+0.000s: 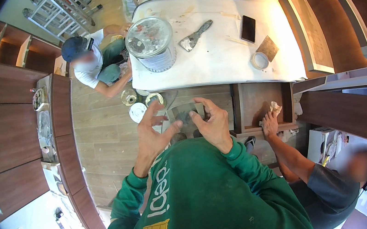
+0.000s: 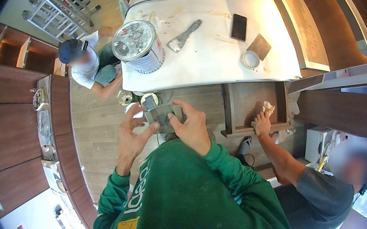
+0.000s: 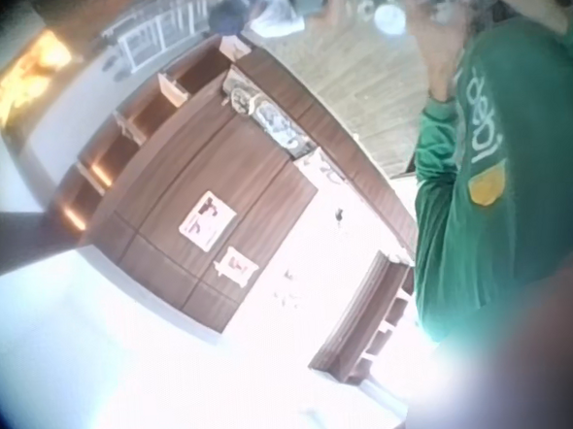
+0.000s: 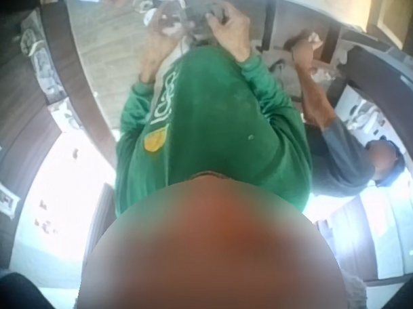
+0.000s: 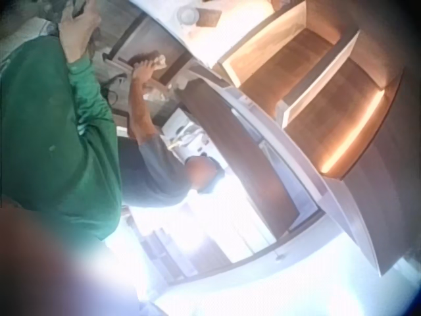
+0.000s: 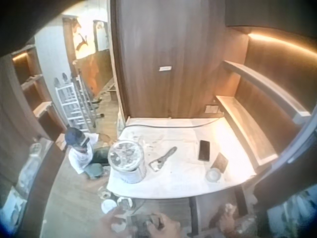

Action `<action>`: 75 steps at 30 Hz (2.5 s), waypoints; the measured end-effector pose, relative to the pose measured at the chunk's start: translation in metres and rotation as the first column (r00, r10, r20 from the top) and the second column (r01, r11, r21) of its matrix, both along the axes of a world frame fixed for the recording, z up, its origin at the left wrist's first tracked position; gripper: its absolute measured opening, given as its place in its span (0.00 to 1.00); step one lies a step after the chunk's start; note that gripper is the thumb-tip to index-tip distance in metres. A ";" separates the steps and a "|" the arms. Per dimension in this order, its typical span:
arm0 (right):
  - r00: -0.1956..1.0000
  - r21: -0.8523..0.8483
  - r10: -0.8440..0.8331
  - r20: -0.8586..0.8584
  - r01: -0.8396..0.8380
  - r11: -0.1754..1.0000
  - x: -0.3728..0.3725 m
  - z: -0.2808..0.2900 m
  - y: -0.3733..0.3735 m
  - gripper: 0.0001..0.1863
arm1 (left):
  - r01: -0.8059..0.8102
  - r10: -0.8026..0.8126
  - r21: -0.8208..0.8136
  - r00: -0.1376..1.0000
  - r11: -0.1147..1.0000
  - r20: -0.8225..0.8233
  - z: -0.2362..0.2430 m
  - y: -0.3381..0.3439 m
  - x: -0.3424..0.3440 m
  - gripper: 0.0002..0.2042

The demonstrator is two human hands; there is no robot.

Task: The person mixes a brown substance in a small container using a brush, then pours it into a larger bucket. They stir the mixture and place the container back on a shelf.

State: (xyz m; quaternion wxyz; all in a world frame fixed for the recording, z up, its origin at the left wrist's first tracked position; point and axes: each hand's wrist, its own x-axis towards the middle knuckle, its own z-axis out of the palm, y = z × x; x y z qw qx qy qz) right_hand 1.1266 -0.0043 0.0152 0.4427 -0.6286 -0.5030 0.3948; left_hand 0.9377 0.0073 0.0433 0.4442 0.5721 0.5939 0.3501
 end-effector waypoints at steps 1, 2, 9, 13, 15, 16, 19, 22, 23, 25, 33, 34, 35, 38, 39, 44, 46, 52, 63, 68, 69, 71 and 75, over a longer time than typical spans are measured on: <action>1.000 0.006 -0.003 0.014 0.003 1.000 -0.003 0.003 -0.001 0.20 | -0.052 0.053 -0.046 0.998 0.998 0.025 -0.011 -0.002 0.001 0.32; 1.000 0.012 -0.005 0.030 0.004 1.000 -0.008 0.005 -0.001 0.19 | -0.103 0.108 -0.094 0.993 0.990 0.048 -0.024 -0.004 0.004 0.29; 0.991 0.124 -0.051 0.124 0.035 0.992 -0.025 -0.014 -0.002 0.18 | -0.255 0.256 -0.143 0.967 0.956 -0.013 -0.044 -0.005 0.024 0.19; 0.993 0.028 -0.010 0.119 0.007 1.000 -0.024 -0.014 -0.002 0.18 | -0.312 0.308 -0.026 0.945 0.950 -0.111 -0.044 -0.008 0.025 0.18; 0.991 -0.009 0.001 0.137 0.000 1.000 -0.020 -0.007 0.003 0.18 | -0.393 0.398 0.076 0.914 0.917 -0.078 -0.036 -0.010 0.030 0.19; 0.991 0.052 -0.015 0.133 0.008 0.999 -0.019 -0.012 0.005 0.18 | -0.362 0.370 0.084 0.921 0.928 -0.122 -0.038 -0.010 0.029 0.19; 0.987 0.197 -0.012 0.162 -0.020 0.980 -0.022 -0.026 0.011 0.19 | -0.278 0.309 0.140 0.903 0.950 -0.299 -0.048 -0.012 0.024 0.17; 0.952 0.239 0.069 0.299 -0.144 0.960 -0.030 -0.030 0.012 0.19 | -0.191 0.276 0.214 0.813 0.958 -0.512 -0.055 -0.015 0.018 0.14; 0.934 0.240 0.101 0.343 -0.191 0.952 -0.030 -0.033 0.011 0.19 | -0.174 0.269 0.218 0.786 0.960 -0.556 -0.062 -0.018 0.016 0.13; 0.913 0.265 0.150 0.380 -0.263 0.928 -0.030 -0.035 0.019 0.18 | -0.128 0.320 0.337 0.726 0.933 -0.609 -0.070 -0.016 0.021 0.09; 0.655 -0.025 0.492 0.573 -0.587 0.809 -0.062 -0.038 0.029 0.18 | -0.060 0.415 0.468 0.570 0.882 -0.709 -0.068 -0.052 0.001 0.09; 0.598 -0.093 0.565 0.568 -0.636 0.766 -0.067 -0.036 0.031 0.18 | -0.079 0.443 0.486 0.558 0.870 -0.702 -0.067 -0.057 -0.004 0.08; 0.538 -0.159 0.631 0.559 -0.677 0.718 -0.074 -0.035 0.033 0.19 | -0.094 0.468 0.504 0.545 0.859 -0.696 -0.067 -0.062 -0.010 0.07; 0.445 -0.162 0.702 0.556 -0.771 0.616 -0.101 -0.035 0.036 0.20 | -0.273 0.546 0.484 0.563 0.831 -0.620 -0.078 -0.076 -0.032 0.06; 0.431 -0.131 0.705 0.563 -0.796 0.591 -0.111 -0.038 0.037 0.20 | -0.349 0.573 0.458 0.577 0.817 -0.582 -0.083 -0.079 -0.041 0.07; 0.343 -0.142 0.730 0.591 -0.847 0.513 -0.175 -0.054 0.046 0.21 | -0.587 0.579 0.131 0.692 0.799 -0.432 -0.099 -0.085 -0.103 0.20; 0.290 -0.187 0.743 0.604 -0.854 0.485 -0.210 -0.052 0.052 0.21 | -0.613 0.587 0.013 0.750 0.790 -0.304 -0.088 -0.083 -0.140 0.27; 0.106 -0.283 0.821 0.561 -0.908 0.310 -0.344 -0.036 0.050 0.21 | -0.470 0.495 0.174 0.854 0.866 -0.161 -0.057 -0.107 -0.280 0.39; -0.152 0.005 0.986 0.064 -0.988 -0.153 -0.555 -0.012 0.077 0.50 | -0.576 0.587 0.110 0.799 0.810 -0.133 -0.022 -0.130 -0.493 0.36; -0.183 -0.059 0.983 -0.012 -0.981 -0.184 -0.640 -0.009 0.136 0.44 | -0.588 0.590 0.069 0.789 0.806 -0.171 -0.022 -0.082 -0.573 0.37; -0.203 -0.033 0.979 -0.029 -0.978 -0.204 -0.655 -0.018 0.147 0.43 | -0.584 0.584 0.065 0.786 0.809 -0.203 -0.029 -0.074 -0.587 0.37; -0.216 0.017 0.976 -0.032 -0.976 -0.215 -0.687 -0.035 0.172 0.42 | -0.595 0.593 0.078 0.762 0.800 -0.259 -0.041 -0.052 -0.622 0.37; -0.108 0.104 0.994 0.020 -0.989 -0.109 -0.782 -0.044 0.252 0.34 | -0.728 0.695 0.010 0.650 0.685 -0.307 -0.049 0.011 -0.706 0.36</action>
